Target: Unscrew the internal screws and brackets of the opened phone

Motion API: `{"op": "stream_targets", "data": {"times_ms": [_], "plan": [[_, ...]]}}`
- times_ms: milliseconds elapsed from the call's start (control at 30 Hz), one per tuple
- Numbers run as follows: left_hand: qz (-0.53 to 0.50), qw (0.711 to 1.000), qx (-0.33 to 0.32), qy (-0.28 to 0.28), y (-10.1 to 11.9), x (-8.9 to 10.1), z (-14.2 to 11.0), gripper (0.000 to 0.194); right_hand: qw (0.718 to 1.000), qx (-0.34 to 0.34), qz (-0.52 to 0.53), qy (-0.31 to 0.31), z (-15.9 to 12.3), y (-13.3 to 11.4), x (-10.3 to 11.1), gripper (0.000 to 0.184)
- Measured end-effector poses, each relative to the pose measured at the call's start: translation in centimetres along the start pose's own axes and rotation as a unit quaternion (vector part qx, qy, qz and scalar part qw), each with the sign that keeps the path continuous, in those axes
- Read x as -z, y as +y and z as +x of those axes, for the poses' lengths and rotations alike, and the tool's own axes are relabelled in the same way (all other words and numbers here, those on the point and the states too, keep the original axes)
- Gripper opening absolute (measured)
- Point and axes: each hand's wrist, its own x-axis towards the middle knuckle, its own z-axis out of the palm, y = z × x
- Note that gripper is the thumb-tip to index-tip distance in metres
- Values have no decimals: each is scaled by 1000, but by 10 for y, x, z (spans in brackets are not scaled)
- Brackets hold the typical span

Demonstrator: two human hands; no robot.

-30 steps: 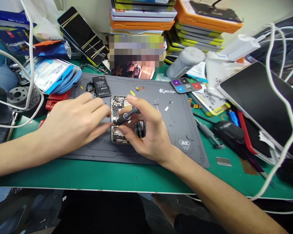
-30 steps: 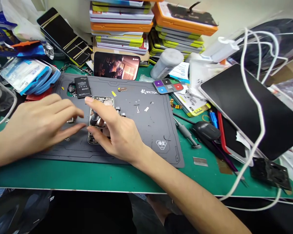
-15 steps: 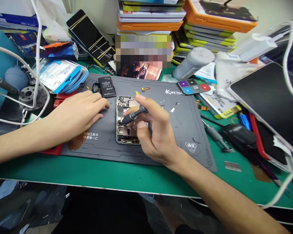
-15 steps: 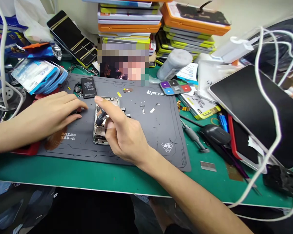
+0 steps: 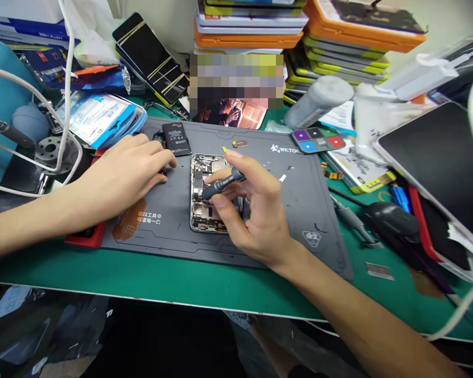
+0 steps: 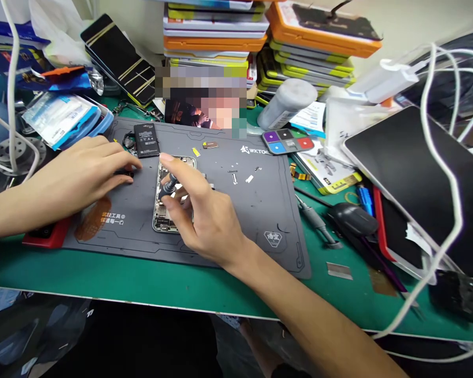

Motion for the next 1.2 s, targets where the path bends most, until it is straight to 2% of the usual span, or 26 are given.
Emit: {"op": "stream_targets", "data": {"times_ms": [100,200,400,500,600,767,867,1200], "plan": [[12,1000,-10,14,5,0,0,23,1000,-6,9,-7,-1,1,0,65],[8,998,-33,48,14,-3,-2,21,1000,-12,19,9,-2,1,-2,70],[-102,990,-56,80,24,-19,-5,19,994,3,91,67,5,-1,-7,71],[-193,977,-56,66,23,-23,-4,18,993,22,89,74,7,-2,-8,69],[-240,968,-54,51,24,-23,-2,14,993,30,86,78,8,-3,-7,67],[-241,970,-23,27,30,-21,-2,15,991,-10,71,109,6,-4,-5,59],[-248,968,-6,37,33,-20,-2,17,993,-28,73,91,5,-3,-5,60],[-237,971,26,16,36,-17,0,22,998,6,47,52,2,3,-8,62]]}}
